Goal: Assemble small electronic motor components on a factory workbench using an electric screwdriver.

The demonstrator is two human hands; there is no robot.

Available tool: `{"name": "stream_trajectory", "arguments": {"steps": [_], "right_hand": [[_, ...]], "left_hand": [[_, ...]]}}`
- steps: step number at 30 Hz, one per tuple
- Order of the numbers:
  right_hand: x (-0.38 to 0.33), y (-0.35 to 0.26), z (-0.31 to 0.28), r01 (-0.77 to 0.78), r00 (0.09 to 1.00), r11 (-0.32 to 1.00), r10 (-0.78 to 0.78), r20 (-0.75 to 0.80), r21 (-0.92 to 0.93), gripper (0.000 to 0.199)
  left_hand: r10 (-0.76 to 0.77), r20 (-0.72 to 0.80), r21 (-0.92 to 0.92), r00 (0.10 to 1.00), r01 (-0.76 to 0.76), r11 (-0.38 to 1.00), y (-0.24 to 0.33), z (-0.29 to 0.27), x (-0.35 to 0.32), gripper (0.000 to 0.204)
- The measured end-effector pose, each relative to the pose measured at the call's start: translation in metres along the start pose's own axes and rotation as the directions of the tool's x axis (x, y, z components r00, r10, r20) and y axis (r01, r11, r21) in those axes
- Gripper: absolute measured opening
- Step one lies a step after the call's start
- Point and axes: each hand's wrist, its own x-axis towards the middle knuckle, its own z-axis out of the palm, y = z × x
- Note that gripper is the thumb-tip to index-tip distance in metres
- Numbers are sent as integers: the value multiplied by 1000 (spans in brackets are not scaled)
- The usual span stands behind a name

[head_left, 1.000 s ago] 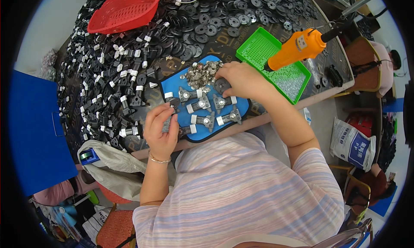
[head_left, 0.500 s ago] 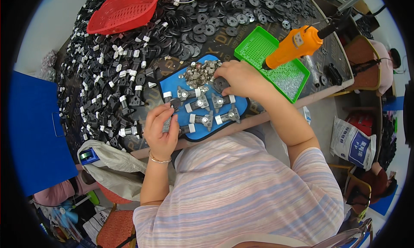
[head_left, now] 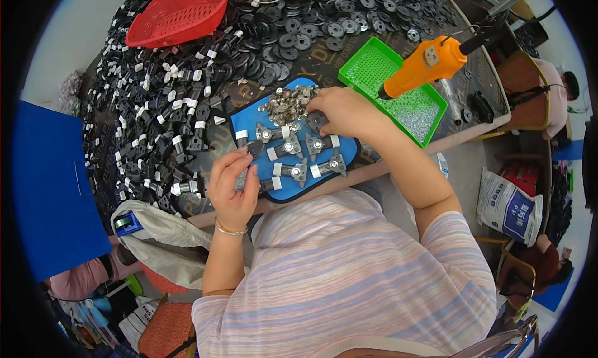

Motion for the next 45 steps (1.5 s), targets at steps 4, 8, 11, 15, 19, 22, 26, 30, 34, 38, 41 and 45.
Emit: {"name": "stream_trajectory", "arguments": {"steps": [4,8,11,15,19,22,26,30,34,38,41,45], "right_hand": [[-8,0,2,110,966,993,-115,-232,-32,46],[-19,-26,-3,56,998,661,-67,-16,748,37],[-22,-33,22,-6,993,249,-110,35,969,29],[-25,-34,24,5,997,166,-71,7,986,28],[-29,-36,23,-7,1000,171,9,6,985,27],[-31,-39,27,24,999,205,41,-33,979,30],[-41,-45,24,42,999,508,-9,-43,860,36],[-46,-47,16,236,958,820,-107,-266,521,41],[-46,-42,12,318,908,829,-126,-400,461,34],[-44,-35,10,204,939,830,-16,-343,519,20],[-41,-23,11,18,932,876,161,-326,483,18],[-39,-10,27,-111,914,957,204,-350,269,14]], "left_hand": [[-9,18,-57,1000,10,998,6,5,1,20],[196,42,-66,980,-193,979,12,15,1,20],[297,69,-80,952,-291,953,17,21,4,21],[310,96,-100,946,-301,948,20,25,5,21],[-207,135,-334,969,241,911,26,29,-1,34],[-451,337,-624,827,554,550,20,32,-2,26],[-487,407,-690,773,610,391,15,35,1,25],[-373,381,-648,846,532,545,7,39,10,36],[-374,517,-451,770,616,646,15,34,28,44],[-351,478,-472,805,572,671,11,47,30,50],[-297,351,-387,888,427,817,6,50,32,50],[-99,372,66,923,80,995,3,45,31,51]]}}
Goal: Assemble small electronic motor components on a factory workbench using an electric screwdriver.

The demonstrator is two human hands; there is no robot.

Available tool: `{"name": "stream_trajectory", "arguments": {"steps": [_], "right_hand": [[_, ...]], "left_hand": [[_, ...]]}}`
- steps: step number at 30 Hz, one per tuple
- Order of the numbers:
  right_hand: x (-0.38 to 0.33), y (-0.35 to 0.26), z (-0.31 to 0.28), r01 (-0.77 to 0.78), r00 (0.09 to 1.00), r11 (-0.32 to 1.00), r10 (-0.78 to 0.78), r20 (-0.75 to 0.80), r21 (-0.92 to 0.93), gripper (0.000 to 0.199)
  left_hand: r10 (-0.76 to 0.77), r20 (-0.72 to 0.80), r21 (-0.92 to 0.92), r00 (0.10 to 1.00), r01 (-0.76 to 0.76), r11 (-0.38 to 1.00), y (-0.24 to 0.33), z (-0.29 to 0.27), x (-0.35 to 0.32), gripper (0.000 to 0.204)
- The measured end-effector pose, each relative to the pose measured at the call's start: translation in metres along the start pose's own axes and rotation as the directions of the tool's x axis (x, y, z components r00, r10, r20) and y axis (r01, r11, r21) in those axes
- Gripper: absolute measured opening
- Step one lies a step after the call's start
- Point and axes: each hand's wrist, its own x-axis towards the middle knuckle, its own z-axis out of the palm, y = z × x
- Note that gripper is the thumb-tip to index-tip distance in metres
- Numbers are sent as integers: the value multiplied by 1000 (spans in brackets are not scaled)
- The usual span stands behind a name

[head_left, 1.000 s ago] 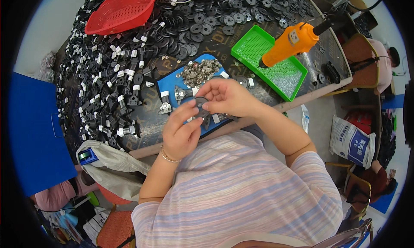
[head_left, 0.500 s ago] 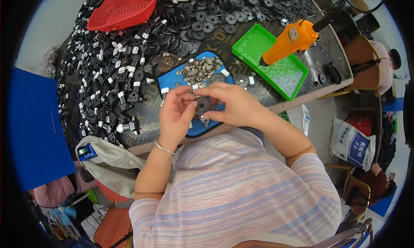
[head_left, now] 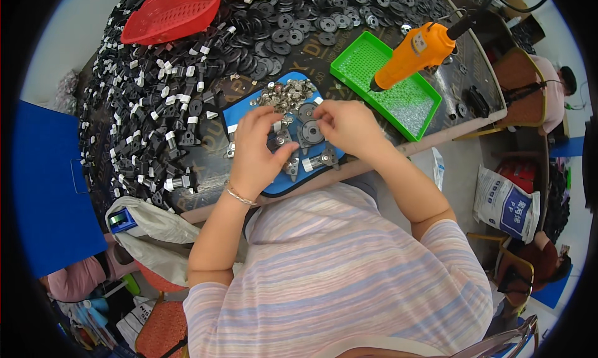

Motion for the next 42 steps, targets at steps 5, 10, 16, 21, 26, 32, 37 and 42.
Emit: {"name": "stream_trajectory", "arguments": {"steps": [5,10,16,21,26,32,37,42], "right_hand": [[-2,0,13,-13,1000,999,13,14,-34,13],[-1,-3,12,-35,997,999,37,66,-29,11],[1,-1,13,-28,996,998,32,83,-51,10],[-3,-5,9,-23,998,998,27,59,-61,11],[-16,-9,-25,283,830,931,-118,-545,229,16],[8,35,-60,442,353,896,-211,-912,-36,91],[22,31,-64,383,769,693,127,-626,611,59],[30,31,-68,534,737,557,62,-673,636,36]], "left_hand": [[2,65,115,998,-10,993,-1,14,-7,54],[-20,107,123,994,7,992,0,25,-4,50],[-52,142,164,988,28,986,1,31,0,51],[-68,129,169,989,46,984,0,32,-1,48],[-79,124,160,989,59,985,4,29,-1,47],[-63,114,211,991,37,977,9,34,1,45],[-35,90,228,995,14,974,12,32,5,45],[88,35,192,996,-93,977,11,33,31,43]]}}
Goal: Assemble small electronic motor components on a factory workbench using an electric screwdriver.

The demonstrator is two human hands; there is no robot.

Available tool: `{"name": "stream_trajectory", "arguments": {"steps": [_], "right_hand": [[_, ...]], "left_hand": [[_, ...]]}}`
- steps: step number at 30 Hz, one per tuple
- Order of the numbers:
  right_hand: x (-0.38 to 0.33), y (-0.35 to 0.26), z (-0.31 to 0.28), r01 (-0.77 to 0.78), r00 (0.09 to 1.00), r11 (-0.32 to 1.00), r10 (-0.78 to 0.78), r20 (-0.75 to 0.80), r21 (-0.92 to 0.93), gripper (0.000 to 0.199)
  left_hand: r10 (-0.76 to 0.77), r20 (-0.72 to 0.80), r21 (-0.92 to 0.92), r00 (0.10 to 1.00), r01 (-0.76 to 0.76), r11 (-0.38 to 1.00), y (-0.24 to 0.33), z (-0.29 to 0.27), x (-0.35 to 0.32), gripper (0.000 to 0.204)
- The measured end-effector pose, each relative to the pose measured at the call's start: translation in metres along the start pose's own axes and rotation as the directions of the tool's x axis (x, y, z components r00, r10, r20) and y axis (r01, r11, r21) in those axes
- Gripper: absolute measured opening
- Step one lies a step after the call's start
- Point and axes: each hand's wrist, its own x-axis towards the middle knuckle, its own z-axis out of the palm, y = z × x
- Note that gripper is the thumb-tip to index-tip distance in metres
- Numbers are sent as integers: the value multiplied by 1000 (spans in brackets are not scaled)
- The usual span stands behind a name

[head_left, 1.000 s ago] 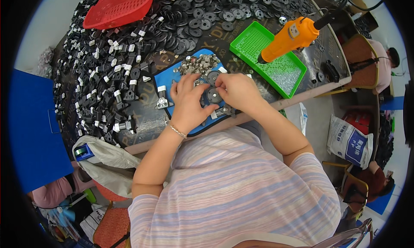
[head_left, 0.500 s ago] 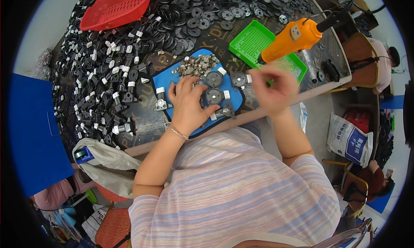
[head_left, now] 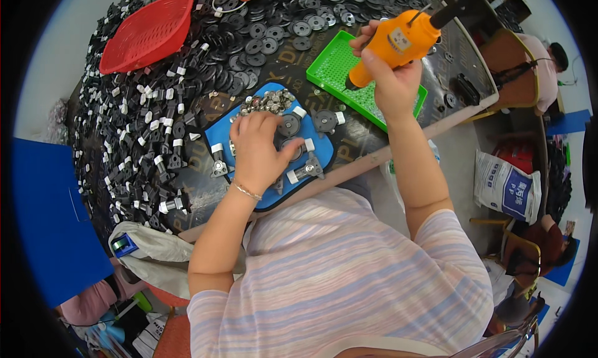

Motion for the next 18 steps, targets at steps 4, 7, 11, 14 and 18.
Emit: {"name": "stream_trajectory", "arguments": {"steps": [4,7,11,14,18], "right_hand": [[13,-4,2,-36,998,999,36,-42,6,32],[13,12,0,-38,998,999,38,-48,3,30],[11,28,-4,12,996,999,-15,-89,-33,29],[11,31,-4,3,996,1000,-2,-89,11,28],[12,38,-5,30,997,1000,-30,-67,-1,26]], "left_hand": [[-31,54,107,998,25,994,-2,9,17,44],[-117,182,169,976,86,982,3,10,25,42],[-125,184,136,975,101,986,-1,15,25,39],[-133,190,133,973,108,985,-1,17,25,39],[-128,183,84,975,114,990,-5,21,23,40]]}}
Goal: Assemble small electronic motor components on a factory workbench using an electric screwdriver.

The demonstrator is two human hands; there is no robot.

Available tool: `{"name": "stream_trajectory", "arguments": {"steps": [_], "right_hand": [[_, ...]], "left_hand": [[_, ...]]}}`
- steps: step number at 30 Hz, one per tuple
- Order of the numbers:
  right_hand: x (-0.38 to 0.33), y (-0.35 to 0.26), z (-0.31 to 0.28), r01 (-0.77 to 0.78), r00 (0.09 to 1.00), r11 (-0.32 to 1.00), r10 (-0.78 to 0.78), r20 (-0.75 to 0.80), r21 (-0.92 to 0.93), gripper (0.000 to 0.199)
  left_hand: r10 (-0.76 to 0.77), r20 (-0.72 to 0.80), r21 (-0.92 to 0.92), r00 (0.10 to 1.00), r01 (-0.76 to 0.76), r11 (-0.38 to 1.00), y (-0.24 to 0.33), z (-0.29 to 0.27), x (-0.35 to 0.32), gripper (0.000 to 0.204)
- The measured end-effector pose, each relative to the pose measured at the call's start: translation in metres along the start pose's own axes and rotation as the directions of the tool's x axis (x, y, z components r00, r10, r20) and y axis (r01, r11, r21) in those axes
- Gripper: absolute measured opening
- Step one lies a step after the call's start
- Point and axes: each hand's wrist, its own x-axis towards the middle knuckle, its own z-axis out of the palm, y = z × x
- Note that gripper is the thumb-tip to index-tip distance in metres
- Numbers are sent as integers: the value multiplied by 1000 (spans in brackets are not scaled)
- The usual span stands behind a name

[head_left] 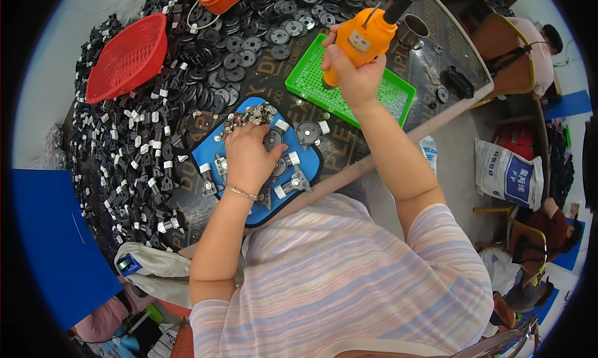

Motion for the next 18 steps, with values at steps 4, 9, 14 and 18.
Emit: {"name": "stream_trajectory", "arguments": {"steps": [4,9,14,18], "right_hand": [[-2,8,-2,0,1000,998,1,20,-61,24],[-1,11,-2,59,998,994,-56,32,-90,23],[-2,11,-1,63,998,994,-61,20,-94,22],[-2,14,-2,48,999,994,-45,27,-102,22]], "left_hand": [[-3,-1,-10,1000,3,1000,1,0,0,40],[-20,27,-47,999,21,999,1,0,1,40],[-40,43,-72,998,43,996,0,-1,1,40],[-47,43,-86,998,51,995,1,-1,2,40]]}}
